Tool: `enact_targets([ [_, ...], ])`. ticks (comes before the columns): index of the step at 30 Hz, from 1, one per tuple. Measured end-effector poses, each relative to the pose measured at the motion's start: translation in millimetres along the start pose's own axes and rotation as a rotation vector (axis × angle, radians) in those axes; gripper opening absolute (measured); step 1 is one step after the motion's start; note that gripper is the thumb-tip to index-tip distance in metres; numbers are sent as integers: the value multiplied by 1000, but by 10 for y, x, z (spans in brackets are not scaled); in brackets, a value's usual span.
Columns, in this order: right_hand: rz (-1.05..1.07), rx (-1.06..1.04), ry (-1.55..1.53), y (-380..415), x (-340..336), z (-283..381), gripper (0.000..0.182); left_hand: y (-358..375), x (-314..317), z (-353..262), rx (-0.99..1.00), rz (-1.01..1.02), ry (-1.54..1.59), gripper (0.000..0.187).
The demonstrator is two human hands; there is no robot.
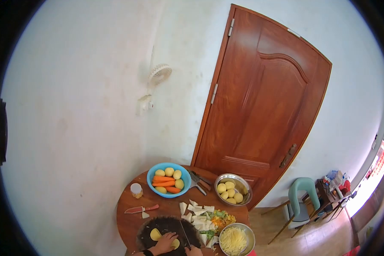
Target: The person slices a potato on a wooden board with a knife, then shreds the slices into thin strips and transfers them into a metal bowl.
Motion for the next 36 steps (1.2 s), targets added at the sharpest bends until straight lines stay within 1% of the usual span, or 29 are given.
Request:
enact_targets([
  [1, 4, 15, 20, -17, -10, -63, 33, -12, 97, 60, -1, 13, 1, 69],
  [3, 13, 36, 33, -21, 1, -173, 32, -49, 325, 160, 9, 173, 32, 67],
  [4, -19, 24, 73, 5, 10, -219, 31, -58, 215, 70, -36, 322, 33, 67],
  [5, -49, 11, 112, 19, 31, -280, 30, -55, 233, 72, -40, 333, 34, 67],
  [7, -37, 48, 77, 5, 127, -494, 29, -31, 326, 133, -67, 443, -19, 63],
  [8, -29, 48, 79, 19, 133, -533, 29, -11, 341, 138, -75, 450, -17, 63],
  [9, -22, 45, 81, 32, 129, -489, 29, 1, 336, 174, -158, 459, 36, 58],
  [10, -45, 38, 164, 84, 92, -396, 28, 26, 346, 215, -243, 465, 89, 54],
  [13, -31, 40, 178, 112, 165, -389, 26, 83, 426, 315, -327, 538, 175, 48],
  [14, -19, 46, 173, 157, 187, -395, 26, 113, 431, 295, -279, 534, 98, 47],
  [16, -12, -60, 176, 231, 172, -294, 27, 138, 446, 253, -272, 553, 98, 47],
  [17, -2, -56, 175, 235, 160, -281, 27, 158, 478, 237, -258, 562, 96, 47],
  [18, 25, -13, 188, 235, 145, -295, 29, 133, 521, 241, -289, 624, 246, 45],
  [19, 48, 28, 204, 226, 125, -320, 32, 141, 545, 208, -293, 628, 253, 45],
  [20, 53, 31, 205, 198, 112, -336, 32, 130, 534, 235, -419, 542, 389, 44],
  [21, 29, 81, 220, 162, 92, -376, 29, 131, 486, 245, -543, 452, 522, 44],
  [22, 6, 133, 234, 141, 82, -412, 26, 145, 484, 292, -629, 351, 544, 43],
  [23, 13, 142, 233, 125, 97, -426, 26, 169, 496, 282, -634, 361, 548, 43],
  [25, 33, 84, 238, 125, 131, -410, 25, 167, 293, 203, -534, 156, 226, 43],
  [26, 46, 98, 239, 151, 170, -448, 25, 187, 249, 109, -446, 138, 86, 47],
  [27, 45, 79, 270, 175, 216, -444, 25, 228, 234, 75, -452, 154, 92, 47],
  [29, 50, 60, 292, 208, 272, -425, 25, 294, 148, 44, -412, 65, 63, 51],
  [30, 37, 13, 255, 228, 243, -395, 25, 342, 150, 69, -419, -10, 111, 52],
  [31, 25, -32, 219, 251, 202, -356, 24, 344, 149, 70, -425, 0, 114, 52],
  [33, 54, 0, 258, 194, 130, -315, 24, 345, 167, 105, -491, -18, 203, 48],
  [34, 70, 18, 300, 189, 122, -305, 24, 338, 197, 108, -478, -9, 212, 44],
  [35, 80, 24, 298, 212, 137, -290, 24, 355, 225, 94, -485, 0, 215, 44],
  [36, 70, 42, 288, 202, 140, -266, 24, 326, 240, 78, -496, 50, 209, 44],
])
Point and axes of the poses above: each hand's wrist, its own y-axis away from the middle knuckle, its own x-axis out of the palm, z = x × y, the point moved 5 cm from there along -y, towards the middle knuckle, and after that the axes turned 5 degrees about z, right-handed, at the moved point
